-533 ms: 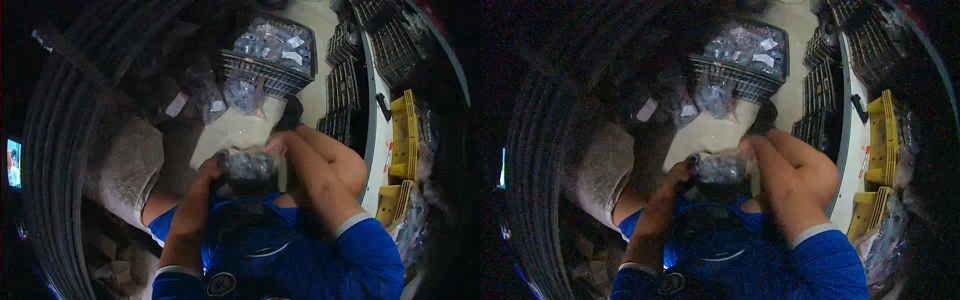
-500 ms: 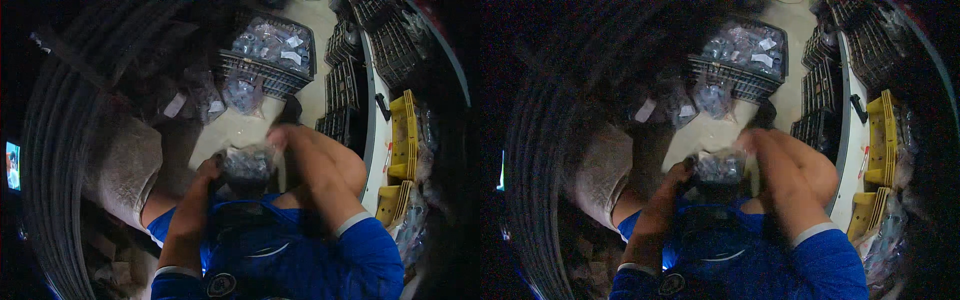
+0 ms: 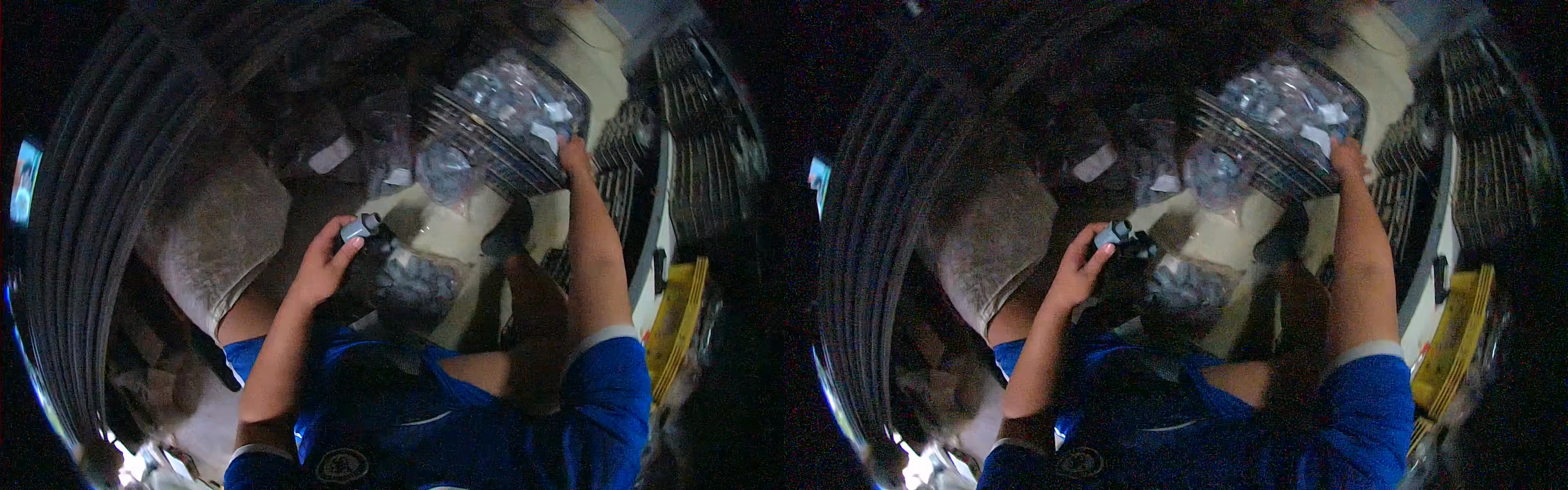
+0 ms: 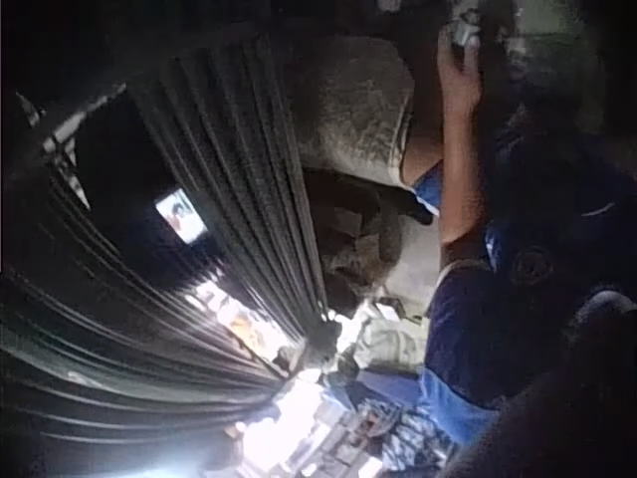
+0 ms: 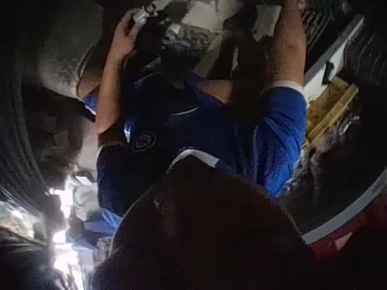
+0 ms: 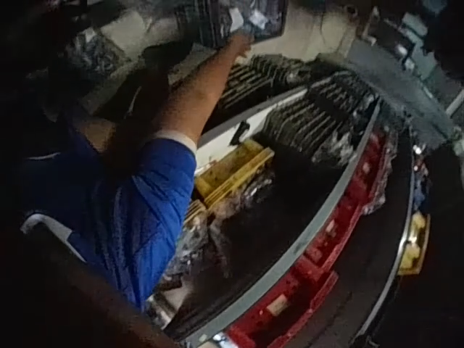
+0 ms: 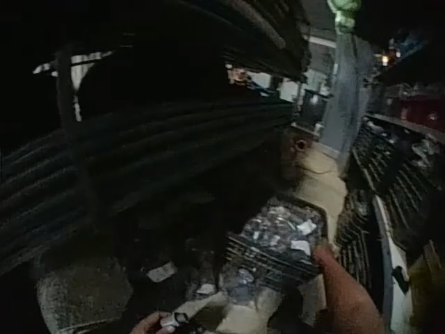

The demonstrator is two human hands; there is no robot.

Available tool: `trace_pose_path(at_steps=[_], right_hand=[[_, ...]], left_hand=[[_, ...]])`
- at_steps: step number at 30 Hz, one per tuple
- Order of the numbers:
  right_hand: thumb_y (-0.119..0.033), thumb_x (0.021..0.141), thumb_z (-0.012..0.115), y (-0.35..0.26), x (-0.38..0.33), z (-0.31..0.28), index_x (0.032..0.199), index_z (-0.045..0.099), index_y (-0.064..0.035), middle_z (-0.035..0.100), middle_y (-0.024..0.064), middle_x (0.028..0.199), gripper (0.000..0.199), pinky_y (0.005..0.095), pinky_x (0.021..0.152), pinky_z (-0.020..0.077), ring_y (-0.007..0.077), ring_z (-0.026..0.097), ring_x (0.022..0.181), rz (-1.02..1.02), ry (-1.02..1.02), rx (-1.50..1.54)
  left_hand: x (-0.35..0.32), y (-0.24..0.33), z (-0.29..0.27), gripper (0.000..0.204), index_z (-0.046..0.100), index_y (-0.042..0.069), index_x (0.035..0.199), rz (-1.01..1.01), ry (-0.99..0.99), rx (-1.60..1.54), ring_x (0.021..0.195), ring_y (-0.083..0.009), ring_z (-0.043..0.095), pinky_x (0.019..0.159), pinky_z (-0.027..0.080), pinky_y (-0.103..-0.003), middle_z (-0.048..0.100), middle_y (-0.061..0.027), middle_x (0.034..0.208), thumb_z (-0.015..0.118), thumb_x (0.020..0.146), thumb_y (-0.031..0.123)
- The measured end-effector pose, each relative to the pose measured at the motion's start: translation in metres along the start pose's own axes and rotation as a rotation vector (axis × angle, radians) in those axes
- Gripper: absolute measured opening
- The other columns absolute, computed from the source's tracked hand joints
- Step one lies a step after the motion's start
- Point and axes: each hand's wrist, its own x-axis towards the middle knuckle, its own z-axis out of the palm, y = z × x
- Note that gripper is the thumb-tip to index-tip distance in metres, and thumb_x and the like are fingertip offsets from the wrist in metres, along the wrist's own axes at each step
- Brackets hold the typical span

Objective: Organizing and assembling various PVC plumbing elbow joints.

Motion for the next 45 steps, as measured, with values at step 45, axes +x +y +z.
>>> trace_pose_path(at_steps=[45], right_hand=[[-0.017,0.088,0.072,-0.141,-0.393,-0.247,0.123,0.059,-0.0066,0.067,0.0110,0.097,0.038,0.0346,0.079,0.0542,0.0191,0.067,0.086,-0.512,-0.882,1.261]], left_hand=[[-0.045,0.029,0.001,0.037,0.067,-0.003,0.110,0.351,-0.044,0.093,0.103,-0.0191,0.063,0.095,0.045,-0.033,0.070,-0.0130,0.108,0.079,0.080,0.015]])
